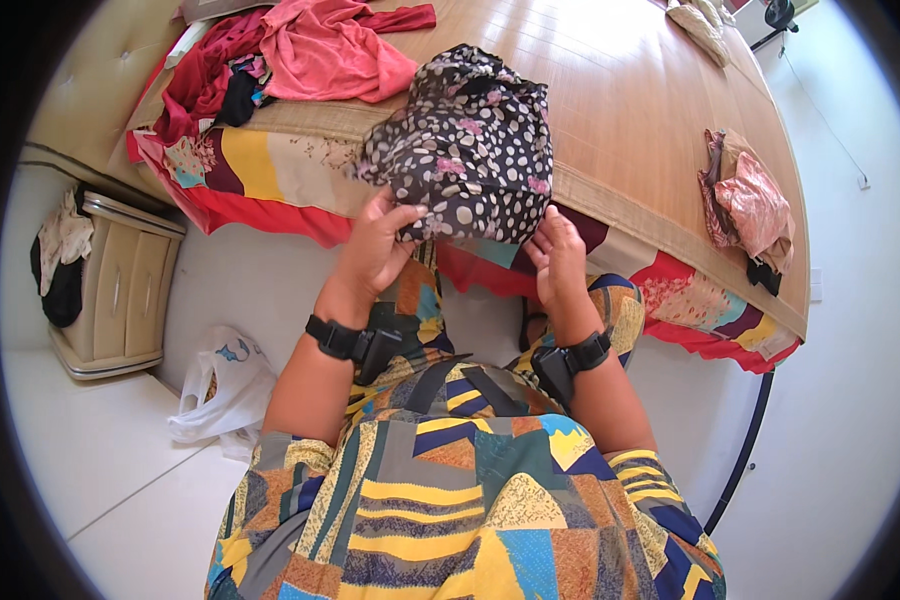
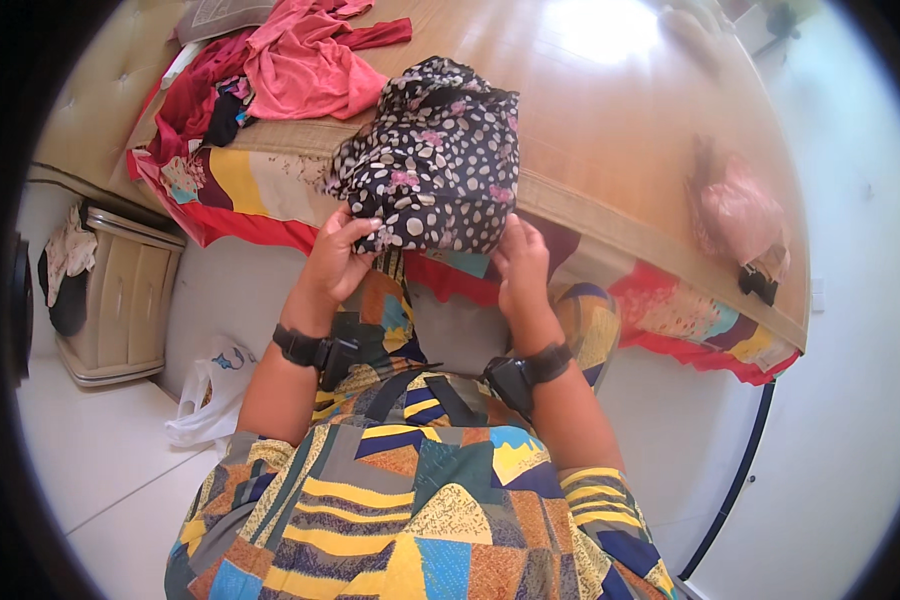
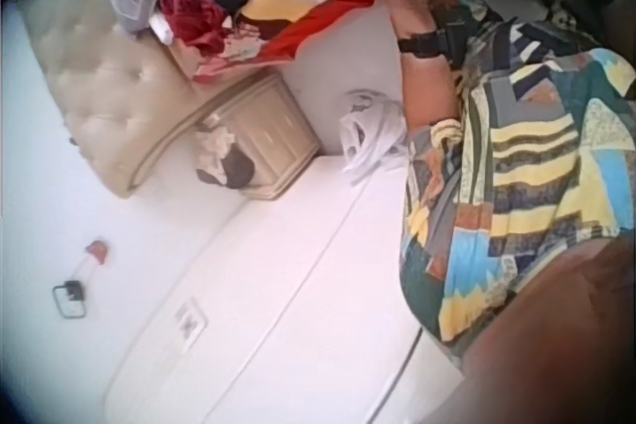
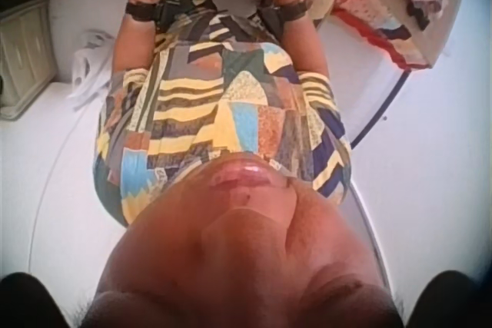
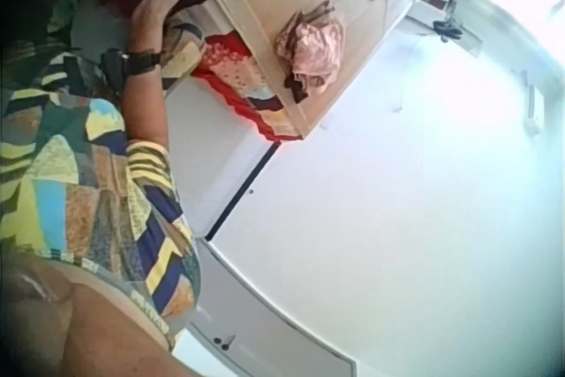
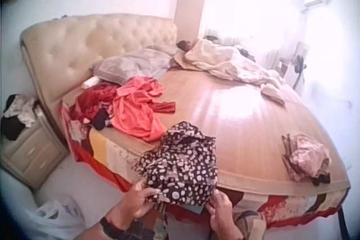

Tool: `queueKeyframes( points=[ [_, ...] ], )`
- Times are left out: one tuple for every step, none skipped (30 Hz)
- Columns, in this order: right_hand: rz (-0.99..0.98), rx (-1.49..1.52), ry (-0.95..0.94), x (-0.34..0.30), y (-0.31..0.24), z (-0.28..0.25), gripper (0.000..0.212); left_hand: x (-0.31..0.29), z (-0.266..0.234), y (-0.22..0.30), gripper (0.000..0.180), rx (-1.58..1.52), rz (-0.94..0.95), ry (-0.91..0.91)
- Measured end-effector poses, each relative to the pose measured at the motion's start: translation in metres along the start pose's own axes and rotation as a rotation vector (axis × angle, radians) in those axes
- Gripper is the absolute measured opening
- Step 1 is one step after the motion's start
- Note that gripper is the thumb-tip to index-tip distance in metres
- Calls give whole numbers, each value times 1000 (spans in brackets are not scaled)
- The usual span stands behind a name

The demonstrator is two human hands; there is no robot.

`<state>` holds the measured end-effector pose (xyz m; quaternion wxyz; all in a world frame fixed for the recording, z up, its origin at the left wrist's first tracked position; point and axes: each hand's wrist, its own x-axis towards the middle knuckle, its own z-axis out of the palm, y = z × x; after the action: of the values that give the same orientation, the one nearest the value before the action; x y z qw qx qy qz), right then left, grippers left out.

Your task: Folding a patterned shirt and a pink shirt on a bed.

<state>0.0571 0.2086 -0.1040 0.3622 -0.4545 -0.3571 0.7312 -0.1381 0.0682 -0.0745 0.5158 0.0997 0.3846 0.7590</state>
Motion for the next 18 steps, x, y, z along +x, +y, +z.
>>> queueKeyframes(
  points=[
    [126, 34, -98, -3, -1, 1, 41, -8, 4, 0, 39, -30, -16, -63],
    [176, 41, -201, -3, 5, -4, 41, -12, 7, -1, 41, -29, -23, -85],
    [179, 47, -206, -9, 4, -2, 41, -19, 15, 2, 41, -21, -22, -81],
    [260, 162, -310, -17, 2, 1, 42, -25, 25, 7, 43, 1, -37, -82],
    [340, 277, -414, -23, 2, 1, 43, -30, 33, 12, 44, 22, -54, -84],
    [345, 308, -466, -25, 3, -4, 41, -34, 37, 17, 46, 49, -40, -98],
    [350, 313, -467, -30, -4, -6, 41, -39, 39, 22, 46, 54, -42, -93],
    [289, 243, -513, -37, -14, -10, 39, -44, 40, 28, 46, 184, 31, -119],
    [221, 173, -555, -41, -23, -19, 37, -48, 42, 35, 46, 312, 104, -151],
    [-138, -185, -497, -38, -15, -44, 38, -52, 45, 42, 50, 323, 134, -192],
    [-252, -455, -542, -72, -63, -25, 35, -64, 44, 54, 50, 326, 138, -171],
    [-171, -300, -550, -85, -89, -24, 40, -74, 51, 65, 54, 301, 63, -165],
    [-105, -179, -543, -95, -104, -26, 44, -85, 54, 73, 58, 278, -9, -150],
    [-43, -59, -530, -105, -117, -29, 49, -94, 54, 79, 58, 279, -13, -156],
    [-105, -89, -523, -115, -128, -34, 57, -103, 51, 83, 62, 333, -1, -298],
    [-121, -46, -583, -122, -135, -40, 57, -108, 53, 86, 66, 389, 10, -438],
    [-138, -3, -645, -126, -138, -44, 58, -110, 61, 88, 66, 390, 10, -438],
    [-210, 12, -676, -127, -139, -44, 52, -110, 73, 87, 68, 356, -24, -428]
  ],
)
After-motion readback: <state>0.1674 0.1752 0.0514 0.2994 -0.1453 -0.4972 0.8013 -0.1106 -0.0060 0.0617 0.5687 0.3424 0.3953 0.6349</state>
